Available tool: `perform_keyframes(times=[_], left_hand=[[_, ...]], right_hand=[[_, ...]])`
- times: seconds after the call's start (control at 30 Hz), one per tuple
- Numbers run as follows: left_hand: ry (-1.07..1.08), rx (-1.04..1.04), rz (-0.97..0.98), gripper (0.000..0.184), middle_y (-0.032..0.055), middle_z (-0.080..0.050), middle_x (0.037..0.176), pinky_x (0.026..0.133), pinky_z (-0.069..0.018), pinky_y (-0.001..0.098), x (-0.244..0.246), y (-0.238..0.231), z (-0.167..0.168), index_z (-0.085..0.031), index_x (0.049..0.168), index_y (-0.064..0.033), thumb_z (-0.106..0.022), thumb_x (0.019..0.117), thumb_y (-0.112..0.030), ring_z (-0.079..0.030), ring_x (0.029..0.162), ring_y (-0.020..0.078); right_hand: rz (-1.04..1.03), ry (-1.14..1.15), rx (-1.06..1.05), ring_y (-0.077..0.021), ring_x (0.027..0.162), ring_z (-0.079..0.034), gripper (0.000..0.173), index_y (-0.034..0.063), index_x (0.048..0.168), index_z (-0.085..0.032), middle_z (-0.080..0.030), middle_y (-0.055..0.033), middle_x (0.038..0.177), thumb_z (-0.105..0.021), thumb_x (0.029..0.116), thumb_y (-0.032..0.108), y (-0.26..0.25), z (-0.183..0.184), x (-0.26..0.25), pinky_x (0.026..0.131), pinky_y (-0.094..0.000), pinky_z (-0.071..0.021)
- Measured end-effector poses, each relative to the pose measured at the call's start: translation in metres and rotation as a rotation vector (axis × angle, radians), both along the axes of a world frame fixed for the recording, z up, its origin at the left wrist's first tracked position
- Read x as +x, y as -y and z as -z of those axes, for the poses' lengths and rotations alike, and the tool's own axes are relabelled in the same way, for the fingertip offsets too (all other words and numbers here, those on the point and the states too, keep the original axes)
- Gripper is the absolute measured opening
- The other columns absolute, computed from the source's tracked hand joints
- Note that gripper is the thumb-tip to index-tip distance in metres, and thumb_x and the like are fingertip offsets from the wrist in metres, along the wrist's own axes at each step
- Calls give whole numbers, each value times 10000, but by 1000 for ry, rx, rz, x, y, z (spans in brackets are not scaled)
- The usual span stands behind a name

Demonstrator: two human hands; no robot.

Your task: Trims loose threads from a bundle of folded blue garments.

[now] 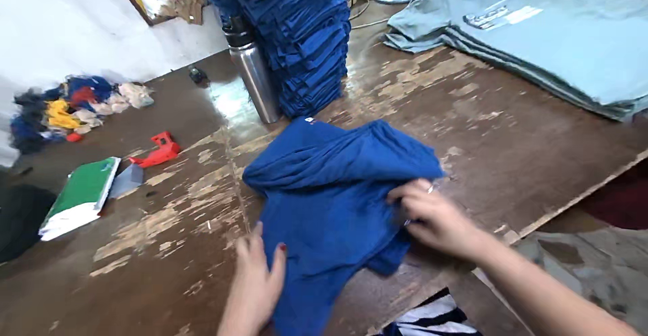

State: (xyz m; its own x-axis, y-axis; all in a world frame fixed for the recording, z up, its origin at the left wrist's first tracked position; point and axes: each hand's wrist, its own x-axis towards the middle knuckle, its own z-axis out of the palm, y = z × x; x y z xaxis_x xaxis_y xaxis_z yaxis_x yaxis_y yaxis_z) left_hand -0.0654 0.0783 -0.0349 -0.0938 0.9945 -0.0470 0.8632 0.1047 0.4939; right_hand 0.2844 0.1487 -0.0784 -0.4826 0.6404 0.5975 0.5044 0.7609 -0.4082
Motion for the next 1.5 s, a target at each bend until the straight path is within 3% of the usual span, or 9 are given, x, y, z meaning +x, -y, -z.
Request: perform_keyframes(times=[0.17, 0.27, 0.37, 0.43, 0.57, 0.93, 1.13, 1.3, 1.5], left_hand=[[508, -73, 428, 726, 292, -390, 1511, 914, -600, 388, 51, 58, 17, -274, 1608, -26, -579, 1024, -331, -639, 1201, 260], [511, -13, 494, 500, 163, -565, 1435, 849, -612, 344, 64, 58, 23, -552, 1481, -125, -593, 1022, -317, -694, 1091, 171], [392, 231, 311, 304, 37, -724, 1106, 803, -587, 256, 76, 47, 26, -756, 1194, -146, -615, 978, -307, -689, 946, 76], [387, 380, 243, 300, 52, -702, 1063, 860, -554, 226, 86, 40, 29, -761, 1157, -123, -666, 943, -310, -656, 990, 77], [399, 472, 305, 408, 88, -622, 1216, 980, -494, 258, 102, 33, 35, -712, 1286, -193, -731, 909, -350, -578, 1136, 131], [257, 575, 295, 173, 57, -612, 1006, 883, -433, 249, 129, 18, 32, -799, 967, -206, -651, 923, -282, -549, 998, 151], [462, 666, 295, 235, 111, -659, 976, 850, -490, 96, 126, 17, 26, -780, 1025, -35, -608, 866, -20, -619, 932, 48], [806, 534, 244, 265, 94, -743, 1063, 856, -568, 157, 130, 18, 28, -673, 1194, 103, -587, 969, -7, -693, 950, 19], [1454, 297, 181, 491, 58, -737, 1078, 926, -585, 319, 121, 19, 30, -402, 1419, 81, -544, 949, 86, -712, 992, 128]], right_hand=[[393, -163, -139, -157, 814, -588, 380, -12, 1202, -653, -665, -153, 1146, -535, 866, 122, -21, -22, 53, 680, -348, -492], [216, -287, -179, 4, 895, -606, 102, 49, 964, -542, -652, -47, 1245, -538, 935, 147, 3, -38, 35, 759, -202, -522], [2, -132, -264, -86, 1069, -631, 155, 31, 925, -497, -613, -134, 1339, -490, 993, 170, 16, -35, 13, 896, -266, -528], [-34, -9, -319, -145, 1016, -644, 258, 12, 1056, -616, -669, -135, 1194, -474, 1020, 224, 18, -26, 4, 893, -331, -529], [-404, 17, -494, -38, 602, -549, 321, 81, 908, -558, -579, 7, 678, -457, 1071, 338, 36, -34, 18, 544, -221, -452], [-301, -259, -419, -78, 752, -569, 183, 47, 873, -511, -605, -85, 825, -652, 956, 130, 60, -16, 10, 696, -191, -475], [-169, -456, -202, -2, 802, -609, 169, 132, 923, -511, -632, 16, 917, -675, 961, 147, 61, -49, 14, 710, -144, -507], [120, -429, -89, -13, 805, -615, 161, 114, 880, -519, -618, -4, 978, -667, 942, 109, 42, -31, -26, 705, -173, -557], [-119, -419, -312, -69, 927, -621, 135, 34, 948, -533, -655, -99, 1053, -653, 911, 82, 44, 2, -44, 811, -192, -520]])
